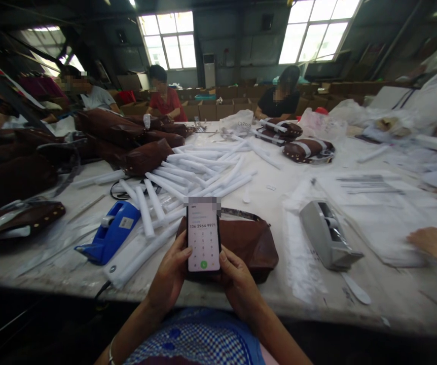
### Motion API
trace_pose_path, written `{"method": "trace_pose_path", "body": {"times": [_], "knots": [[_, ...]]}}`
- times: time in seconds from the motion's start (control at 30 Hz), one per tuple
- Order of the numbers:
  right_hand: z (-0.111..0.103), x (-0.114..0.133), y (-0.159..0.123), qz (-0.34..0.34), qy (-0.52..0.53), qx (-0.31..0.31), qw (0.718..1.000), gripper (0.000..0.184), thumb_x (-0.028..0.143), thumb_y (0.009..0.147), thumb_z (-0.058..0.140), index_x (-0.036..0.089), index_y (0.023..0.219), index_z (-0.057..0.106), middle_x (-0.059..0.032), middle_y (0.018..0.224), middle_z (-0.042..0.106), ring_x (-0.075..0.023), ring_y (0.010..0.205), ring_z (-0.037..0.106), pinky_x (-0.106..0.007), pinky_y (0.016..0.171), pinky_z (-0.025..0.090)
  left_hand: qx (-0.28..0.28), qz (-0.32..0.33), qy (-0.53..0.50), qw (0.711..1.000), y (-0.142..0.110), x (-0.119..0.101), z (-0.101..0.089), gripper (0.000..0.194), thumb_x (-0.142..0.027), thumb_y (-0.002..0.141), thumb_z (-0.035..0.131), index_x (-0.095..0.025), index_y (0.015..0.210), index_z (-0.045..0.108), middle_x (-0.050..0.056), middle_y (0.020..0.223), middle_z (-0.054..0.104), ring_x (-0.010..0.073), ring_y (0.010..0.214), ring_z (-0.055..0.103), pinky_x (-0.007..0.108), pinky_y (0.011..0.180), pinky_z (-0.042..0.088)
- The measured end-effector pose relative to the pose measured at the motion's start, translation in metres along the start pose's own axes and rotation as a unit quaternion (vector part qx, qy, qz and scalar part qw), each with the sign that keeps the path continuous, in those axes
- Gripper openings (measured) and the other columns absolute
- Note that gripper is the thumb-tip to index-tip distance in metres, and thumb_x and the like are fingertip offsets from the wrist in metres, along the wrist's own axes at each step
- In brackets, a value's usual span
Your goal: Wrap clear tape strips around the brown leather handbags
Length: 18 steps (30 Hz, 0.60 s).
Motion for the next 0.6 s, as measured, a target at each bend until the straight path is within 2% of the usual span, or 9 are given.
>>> {"method": "trace_pose_path", "body": {"times": [0.13, 0.23, 0.3, 0.4, 0.5, 0.6], "knots": [[-0.0015, 0.0033, -0.0004, -0.008, 0.018, -0.003, 1.000, 0.037, 0.044, 0.091, 0.067, 0.025, 0.123, 0.069, -0.0071, 0.119, 0.071, -0.0265, 0.113, 0.063, -0.040, 0.097, 0.050, 0.105, 0.034, 0.044, 0.993, -0.0018, -0.0014, -0.0005, 0.090, -0.021, 0.073, 0.080, -0.032, 0.152, 0.036, 0.006, 0.155, 0.043, 0.0312, 0.145, 0.036, 0.042, 0.116, 0.037], [-0.0039, 0.0035, -0.0007, -0.010, 0.021, -0.001, 1.000, 0.036, 0.041, 0.093, 0.064, 0.024, 0.124, 0.068, -0.0071, 0.120, 0.070, -0.0255, 0.112, 0.063, -0.039, 0.096, 0.051, 0.131, 0.049, 0.061, 0.988, -0.0020, 0.0006, -0.0017, 0.095, -0.020, 0.074, 0.080, -0.034, 0.154, 0.031, 0.004, 0.160, 0.035, 0.0300, 0.149, 0.029, 0.042, 0.118, 0.033], [-0.0051, 0.0029, -0.0009, -0.012, 0.018, 0.003, 1.000, 0.036, 0.040, 0.094, 0.063, 0.025, 0.126, 0.067, -0.0075, 0.122, 0.069, -0.0259, 0.114, 0.062, -0.040, 0.097, 0.050, 0.115, 0.049, 0.059, 0.990, -0.0011, 0.0027, -0.0020, 0.094, -0.022, 0.074, 0.080, -0.032, 0.154, 0.032, 0.006, 0.159, 0.037, 0.0314, 0.148, 0.031, 0.044, 0.118, 0.034], [-0.0050, 0.0024, -0.0011, -0.016, 0.015, 0.006, 1.000, 0.035, 0.040, 0.095, 0.061, 0.025, 0.127, 0.067, -0.0074, 0.124, 0.069, -0.0258, 0.116, 0.061, -0.041, 0.099, 0.049, 0.060, 0.034, 0.044, 0.997, 0.0011, 0.0049, -0.0012, 0.087, -0.026, 0.076, 0.080, -0.031, 0.151, 0.037, 0.006, 0.154, 0.045, 0.0316, 0.144, 0.038, 0.044, 0.115, 0.039], [-0.0034, 0.0021, -0.0019, -0.013, 0.014, 0.006, 1.000, 0.035, 0.041, 0.095, 0.062, 0.025, 0.126, 0.067, -0.0071, 0.124, 0.069, -0.0256, 0.116, 0.061, -0.041, 0.099, 0.049, 0.016, 0.019, 0.000, 1.000, 0.0028, 0.0042, 0.0010, 0.061, -0.040, 0.090, 0.064, -0.027, 0.147, 0.046, 0.007, 0.149, 0.051, 0.0305, 0.141, 0.043, 0.044, 0.114, 0.039], [-0.0028, 0.0014, -0.0026, -0.009, 0.014, -0.001, 1.000, 0.035, 0.042, 0.092, 0.065, 0.026, 0.123, 0.069, -0.0065, 0.121, 0.070, -0.0260, 0.114, 0.062, -0.041, 0.098, 0.050, 0.019, 0.009, -0.051, 0.998, 0.0030, 0.0028, 0.0030, 0.051, -0.049, 0.098, 0.048, -0.025, 0.142, 0.052, 0.006, 0.145, 0.056, 0.0292, 0.140, 0.043, 0.043, 0.116, 0.037]]}}
Point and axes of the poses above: each hand's wrist, its own y-axis towards the middle knuckle, its own z-axis out of the palm, x = y × z, the point moved 2 cm from there along y, towards the middle knuckle
